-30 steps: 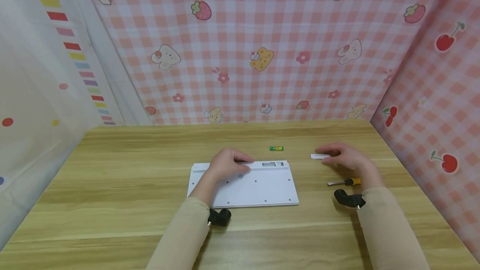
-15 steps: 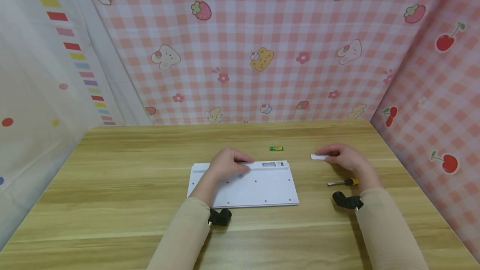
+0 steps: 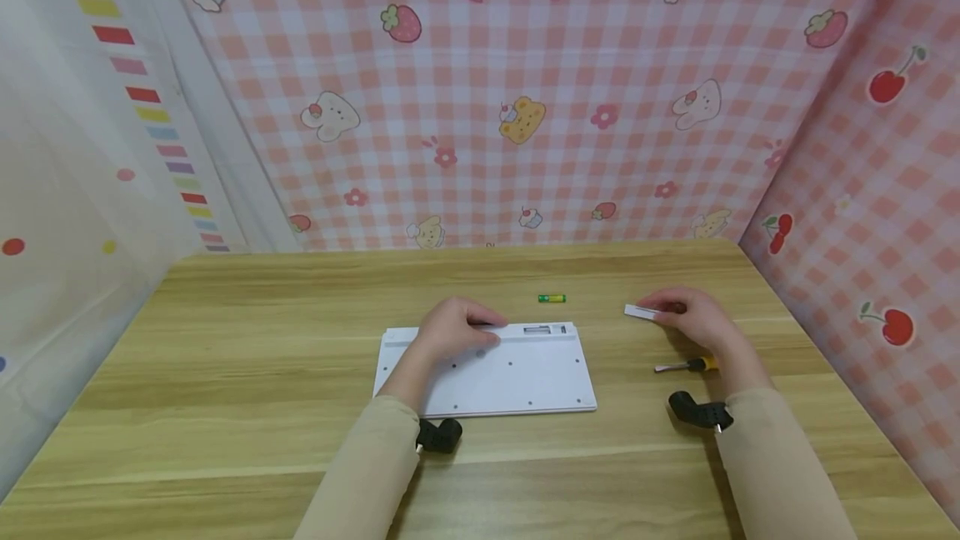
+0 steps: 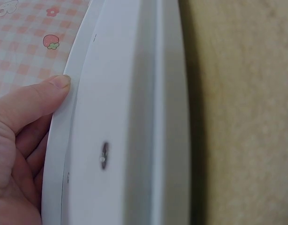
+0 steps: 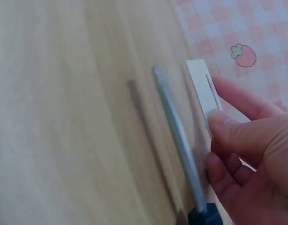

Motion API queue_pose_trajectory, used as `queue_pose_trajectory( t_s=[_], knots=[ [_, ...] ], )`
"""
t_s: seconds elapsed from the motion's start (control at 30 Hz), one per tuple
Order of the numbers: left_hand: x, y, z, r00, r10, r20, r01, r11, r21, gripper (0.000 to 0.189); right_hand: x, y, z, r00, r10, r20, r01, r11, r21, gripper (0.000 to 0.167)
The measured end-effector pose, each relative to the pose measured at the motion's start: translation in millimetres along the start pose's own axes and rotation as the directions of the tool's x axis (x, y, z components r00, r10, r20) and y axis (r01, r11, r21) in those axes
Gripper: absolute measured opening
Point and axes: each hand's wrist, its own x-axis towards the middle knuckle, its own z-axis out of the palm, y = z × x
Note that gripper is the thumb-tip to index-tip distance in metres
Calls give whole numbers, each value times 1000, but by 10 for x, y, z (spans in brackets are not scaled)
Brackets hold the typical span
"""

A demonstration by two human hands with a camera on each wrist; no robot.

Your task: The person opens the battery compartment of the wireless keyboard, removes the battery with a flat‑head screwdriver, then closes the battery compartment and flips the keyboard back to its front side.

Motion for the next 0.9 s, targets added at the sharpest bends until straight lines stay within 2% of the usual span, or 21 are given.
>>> queue_pose_trajectory(
  t_s=[0.17, 0.4, 0.9],
  knots=[
    [3, -7, 7, 1000, -5, -3, 5, 1000, 5, 23, -29, -80, 7, 1000, 10, -10, -10, 1000, 8, 25],
    [10, -12, 12, 1000, -8, -8, 8, 1000, 10, 22, 23, -290, 90, 999, -51, 4, 51, 999, -7, 24],
    [0, -12, 6, 1000, -1, -1, 1, 1000, -1, 22, 180, -752, 516, 982, -154, 112, 148, 987, 57, 26]
  ],
)
